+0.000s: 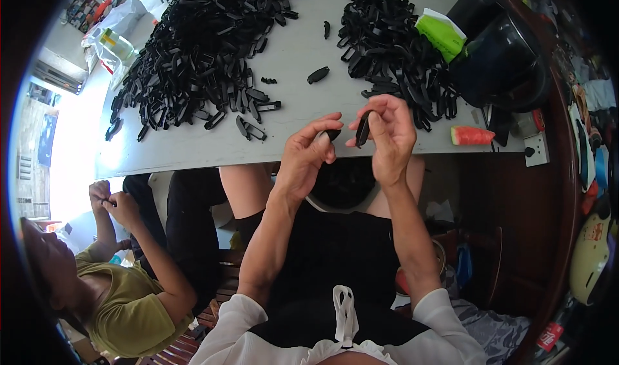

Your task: Assembling small black plastic clips or components by hand at a table.

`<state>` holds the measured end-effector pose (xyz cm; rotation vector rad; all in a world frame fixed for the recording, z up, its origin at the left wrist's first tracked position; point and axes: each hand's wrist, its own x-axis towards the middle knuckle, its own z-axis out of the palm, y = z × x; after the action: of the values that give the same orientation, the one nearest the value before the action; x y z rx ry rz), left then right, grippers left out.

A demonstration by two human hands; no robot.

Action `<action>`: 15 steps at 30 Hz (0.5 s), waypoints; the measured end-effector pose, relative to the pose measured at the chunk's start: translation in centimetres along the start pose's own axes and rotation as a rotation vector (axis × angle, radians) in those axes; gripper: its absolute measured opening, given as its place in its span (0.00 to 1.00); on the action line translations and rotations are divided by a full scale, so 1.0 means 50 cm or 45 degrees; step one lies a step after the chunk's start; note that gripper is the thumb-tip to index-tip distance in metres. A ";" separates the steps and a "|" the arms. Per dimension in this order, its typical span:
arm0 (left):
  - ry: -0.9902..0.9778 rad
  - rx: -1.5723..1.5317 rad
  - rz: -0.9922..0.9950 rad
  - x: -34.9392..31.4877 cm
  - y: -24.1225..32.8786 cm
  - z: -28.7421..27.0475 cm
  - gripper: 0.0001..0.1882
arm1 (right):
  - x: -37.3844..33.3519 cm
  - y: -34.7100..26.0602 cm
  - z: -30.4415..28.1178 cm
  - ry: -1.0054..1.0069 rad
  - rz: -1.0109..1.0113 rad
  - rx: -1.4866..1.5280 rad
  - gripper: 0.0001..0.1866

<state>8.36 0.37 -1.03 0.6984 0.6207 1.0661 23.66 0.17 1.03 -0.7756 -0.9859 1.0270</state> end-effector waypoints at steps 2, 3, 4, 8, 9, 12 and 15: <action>-0.002 0.072 0.050 -0.008 -0.014 0.012 0.12 | -0.022 0.010 0.002 0.047 -0.063 0.046 0.11; -0.014 0.068 0.048 -0.012 -0.023 0.008 0.12 | -0.028 0.017 0.001 0.053 -0.166 -0.020 0.11; -0.063 0.047 0.012 -0.018 -0.028 0.002 0.12 | -0.035 0.023 0.004 0.057 -0.265 -0.081 0.10; -0.013 0.013 -0.005 -0.038 -0.064 0.023 0.16 | -0.061 0.033 0.019 0.071 -0.398 -0.252 0.06; 0.042 -0.045 0.005 -0.040 -0.068 0.026 0.18 | -0.070 0.037 0.015 0.034 -0.402 -0.347 0.07; 0.102 0.197 -0.012 -0.046 -0.053 0.024 0.19 | -0.081 0.002 -0.001 -0.153 -0.415 -0.785 0.10; 0.143 0.476 0.005 -0.046 -0.046 0.021 0.21 | -0.082 -0.039 -0.006 -0.307 -0.362 -1.071 0.10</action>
<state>9.63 -2.70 -1.87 0.9670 0.9301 1.0075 23.81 -4.37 1.45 -1.1585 -1.7230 0.4335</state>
